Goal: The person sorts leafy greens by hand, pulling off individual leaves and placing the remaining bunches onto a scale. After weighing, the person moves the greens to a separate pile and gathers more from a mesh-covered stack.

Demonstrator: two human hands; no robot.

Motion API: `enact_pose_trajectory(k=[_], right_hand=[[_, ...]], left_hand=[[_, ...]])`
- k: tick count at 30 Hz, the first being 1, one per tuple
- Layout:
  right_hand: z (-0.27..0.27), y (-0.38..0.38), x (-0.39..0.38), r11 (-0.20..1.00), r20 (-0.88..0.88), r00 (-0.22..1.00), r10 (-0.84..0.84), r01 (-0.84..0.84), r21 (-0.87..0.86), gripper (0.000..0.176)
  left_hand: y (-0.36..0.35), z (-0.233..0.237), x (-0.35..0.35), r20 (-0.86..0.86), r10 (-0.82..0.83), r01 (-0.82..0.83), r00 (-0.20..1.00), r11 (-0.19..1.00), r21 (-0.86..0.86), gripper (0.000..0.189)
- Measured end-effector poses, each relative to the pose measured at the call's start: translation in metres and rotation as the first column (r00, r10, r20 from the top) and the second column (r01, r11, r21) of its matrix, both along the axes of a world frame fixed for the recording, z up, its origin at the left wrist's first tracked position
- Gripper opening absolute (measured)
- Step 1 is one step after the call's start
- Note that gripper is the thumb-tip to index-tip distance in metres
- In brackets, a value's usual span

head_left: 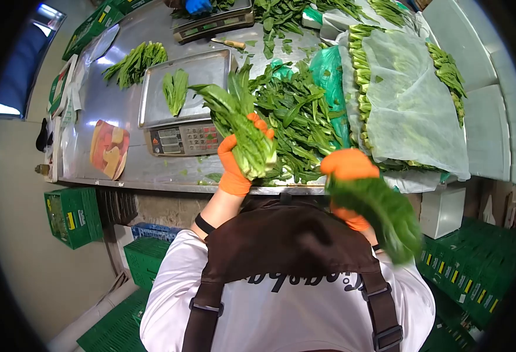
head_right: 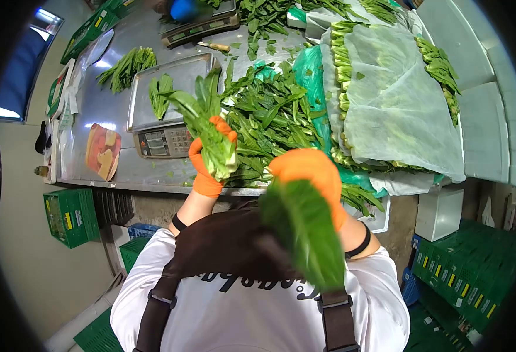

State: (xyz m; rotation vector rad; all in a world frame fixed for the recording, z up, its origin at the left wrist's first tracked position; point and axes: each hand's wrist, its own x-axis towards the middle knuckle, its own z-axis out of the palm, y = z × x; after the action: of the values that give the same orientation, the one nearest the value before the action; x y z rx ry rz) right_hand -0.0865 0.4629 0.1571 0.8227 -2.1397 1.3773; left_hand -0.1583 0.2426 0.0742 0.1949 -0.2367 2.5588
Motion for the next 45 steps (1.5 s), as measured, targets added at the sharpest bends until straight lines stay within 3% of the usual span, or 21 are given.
enact_pose_trajectory(k=[1, 5, 7, 11, 13, 18, 20, 22, 24, 26, 28, 30, 34, 35, 36, 38, 40, 41, 43, 44, 45], right_hand=[[0.002, -0.002, -0.003, 0.971, 0.135, 0.965, -0.225, 0.210, 0.117, 0.021], [0.001, -0.015, -0.027, 0.894, 0.378, 0.811, -0.447, 0.393, 0.212, 0.019], [0.009, -0.025, -0.030, 0.946, 0.508, 0.819, -0.266, 0.324, -0.027, 0.013], [0.019, -0.045, -0.054, 0.958, 0.526, 0.834, -0.163, 0.262, -0.119, 0.011], [0.023, -0.048, -0.063, 0.989, 0.751, 0.658, -0.056, 0.140, -0.049, 0.011], [0.005, -0.047, -0.059, 0.929, 0.674, 0.737, -0.045, 0.280, -0.243, 0.010], [0.000, -0.047, -0.058, 0.870, 0.469, 0.877, -0.105, 0.309, -0.383, 0.009], [0.001, -0.047, -0.056, 0.869, 0.378, 0.917, -0.124, 0.284, -0.404, 0.009], [0.021, -0.041, -0.045, 0.576, 0.580, 0.756, 0.301, 0.341, -0.743, 0.014], [0.023, -0.027, -0.037, 0.273, 0.335, 0.720, 0.608, 0.208, -0.939, 0.019], [0.035, -0.014, -0.021, 0.406, 0.271, 0.771, 0.576, 0.018, -0.914, 0.020], [0.051, -0.015, -0.005, 0.587, 0.221, 0.883, 0.413, -0.074, -0.806, 0.021], [0.057, -0.013, 0.009, 0.696, 0.073, 0.945, 0.318, -0.181, -0.695, 0.024], [0.056, 0.001, 0.008, 0.628, -0.011, 0.879, 0.477, -0.350, -0.695, 0.022], [0.057, 0.000, 0.017, 0.642, -0.047, 0.953, 0.298, -0.236, -0.729, 0.021], [0.058, 0.003, 0.012, 0.660, -0.179, 0.958, 0.226, -0.286, -0.695, 0.011], [0.058, 0.004, 0.013, 0.841, 0.320, 0.942, -0.099, 0.251, -0.479, 0.009], [0.056, -0.001, -0.006, 0.891, 0.467, 0.856, -0.221, 0.372, -0.259, 0.025], [0.034, 0.000, -0.028, 0.926, 0.388, 0.843, -0.374, 0.364, 0.101, 0.028], [0.029, -0.003, -0.033, 0.923, 0.385, 0.841, -0.380, 0.371, 0.102, 0.028], [0.026, -0.007, -0.037, 0.950, 0.550, 0.791, -0.268, 0.312, 0.014, 0.027]], left_hand=[[-0.004, 0.002, 0.001, -0.013, -0.040, 0.041, 0.999, 0.998, 0.054, 0.045], [-0.009, -0.014, 0.007, -0.035, -0.093, 0.094, 0.995, 0.995, 0.033, 0.039], [-0.004, -0.016, 0.009, -0.095, -0.125, 0.131, 0.988, 0.990, 0.058, 0.047], [0.007, -0.008, 0.014, -0.170, -0.231, 0.239, 0.958, 0.971, 0.028, 0.058], [0.016, -0.010, 0.016, -0.245, -0.294, 0.318, 0.924, 0.946, 0.064, 0.063], [0.004, -0.020, 0.019, -0.164, -0.267, 0.276, 0.950, 0.961, 0.036, 0.076], [0.002, -0.014, 0.019, 0.023, -0.224, 0.225, 0.974, 0.974, -0.037, 0.075], [0.001, -0.012, 0.016, -0.001, -0.212, 0.211, 0.977, 0.972, -0.099, 0.074], [-0.004, -0.020, 0.013, 0.013, -0.234, 0.233, 0.972, 0.963, -0.132, 0.054], [-0.002, -0.019, 0.009, -0.011, -0.214, 0.214, 0.977, 0.976, -0.041, 0.045], [-0.004, -0.016, 0.004, -0.038, -0.191, 0.193, 0.981, 0.980, 0.049, 0.037], [-0.005, -0.009, 0.001, -0.050, -0.145, 0.140, 0.988, 0.986, -0.092, 0.039], [0.005, 0.013, -0.007, -0.094, -0.037, 0.020, 0.995, 0.985, -0.171, 0.028], [0.004, 0.015, -0.009, -0.042, -0.052, 0.044, 0.998, 0.984, -0.170, 0.029], [0.003, 0.015, -0.012, -0.043, -0.049, 0.041, 0.998, 0.985, -0.169, 0.029], [0.001, 0.016, -0.017, 0.100, 0.168, -0.127, 0.981, 0.936, -0.327, 0.029], [-0.008, 0.003, -0.015, 0.101, 0.144, -0.115, 0.984, 0.962, -0.249, 0.030], [-0.011, -0.002, -0.014, 0.005, 0.024, -0.023, 1.000, 0.988, -0.154, 0.030], [-0.009, -0.012, -0.012, -0.147, -0.133, 0.129, 0.980, 0.991, -0.036, 0.032], [-0.008, -0.016, -0.009, -0.150, -0.139, 0.136, 0.979, 0.990, -0.035, 0.032], [-0.007, -0.018, -0.003, -0.137, -0.156, 0.138, 0.978, 0.982, -0.131, 0.042]])
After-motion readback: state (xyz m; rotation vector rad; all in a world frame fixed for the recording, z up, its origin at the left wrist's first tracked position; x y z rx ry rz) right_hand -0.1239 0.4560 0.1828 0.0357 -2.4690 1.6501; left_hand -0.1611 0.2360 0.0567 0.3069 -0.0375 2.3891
